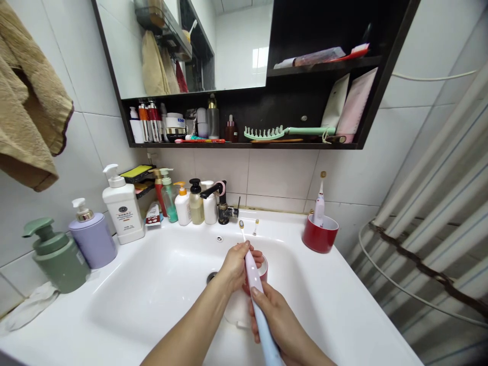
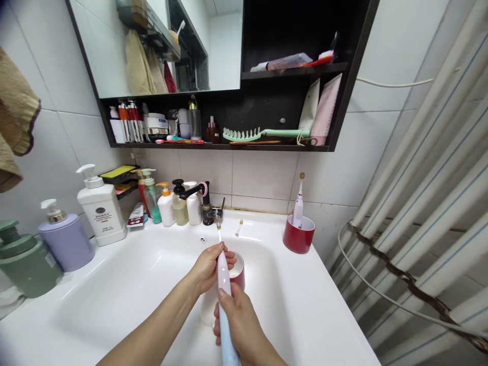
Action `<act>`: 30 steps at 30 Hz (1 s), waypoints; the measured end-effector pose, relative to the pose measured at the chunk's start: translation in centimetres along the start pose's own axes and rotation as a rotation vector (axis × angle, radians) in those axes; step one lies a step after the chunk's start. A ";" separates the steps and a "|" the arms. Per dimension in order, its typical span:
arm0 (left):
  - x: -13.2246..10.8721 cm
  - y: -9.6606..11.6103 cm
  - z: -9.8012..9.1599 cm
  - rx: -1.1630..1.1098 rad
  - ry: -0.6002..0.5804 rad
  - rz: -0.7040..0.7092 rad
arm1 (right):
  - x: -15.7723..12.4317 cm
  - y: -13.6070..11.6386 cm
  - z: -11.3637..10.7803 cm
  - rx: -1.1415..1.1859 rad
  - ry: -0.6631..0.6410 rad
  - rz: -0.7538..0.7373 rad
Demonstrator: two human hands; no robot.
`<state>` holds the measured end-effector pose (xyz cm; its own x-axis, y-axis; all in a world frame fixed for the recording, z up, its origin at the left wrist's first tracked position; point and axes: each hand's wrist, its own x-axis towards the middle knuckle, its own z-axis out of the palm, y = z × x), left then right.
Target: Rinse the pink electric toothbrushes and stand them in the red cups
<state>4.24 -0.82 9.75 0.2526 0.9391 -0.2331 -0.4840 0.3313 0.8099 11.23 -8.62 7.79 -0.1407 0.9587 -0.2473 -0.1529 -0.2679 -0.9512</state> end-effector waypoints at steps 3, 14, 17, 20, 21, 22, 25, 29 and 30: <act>0.0 -0.1 0.0 -0.052 -0.013 -0.040 | -0.4 -0.7 0.4 0.131 -0.054 0.042; -0.1 0.8 -0.5 0.018 -0.067 0.087 | 0.6 -1.4 -0.7 0.060 -0.108 -0.157; -0.1 0.6 -1.6 0.316 0.030 0.293 | 2.7 -3.5 -1.5 -0.142 0.162 -0.425; -0.2 -0.8 -3.1 0.850 0.041 0.529 | 5.5 -4.8 -2.3 -0.233 0.296 -0.512; -0.3 -1.4 -3.5 1.009 0.020 0.595 | 6.4 -4.9 -2.6 -0.268 0.324 -0.528; -0.4 -1.9 -3.8 1.151 -0.012 0.634 | 7.1 -4.7 -2.8 -0.309 0.351 -0.538; -0.6 -3.0 -4.1 1.463 -0.112 0.637 | 8.5 -3.3 -3.2 -0.452 0.417 -0.543; -0.3 -3.0 -3.4 1.555 -0.170 0.601 | 8.6 -1.7 -3.6 -0.657 0.462 -0.522; -0.1 -2.9 -3.0 1.552 -0.181 0.616 | 8.6 -1.7 -3.8 -0.703 0.468 -0.516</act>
<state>3.10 -1.60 5.81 0.4931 0.8268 0.2707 0.6593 -0.5582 0.5037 14.03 0.43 6.61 0.2038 0.9235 0.3249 0.5501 0.1665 -0.8184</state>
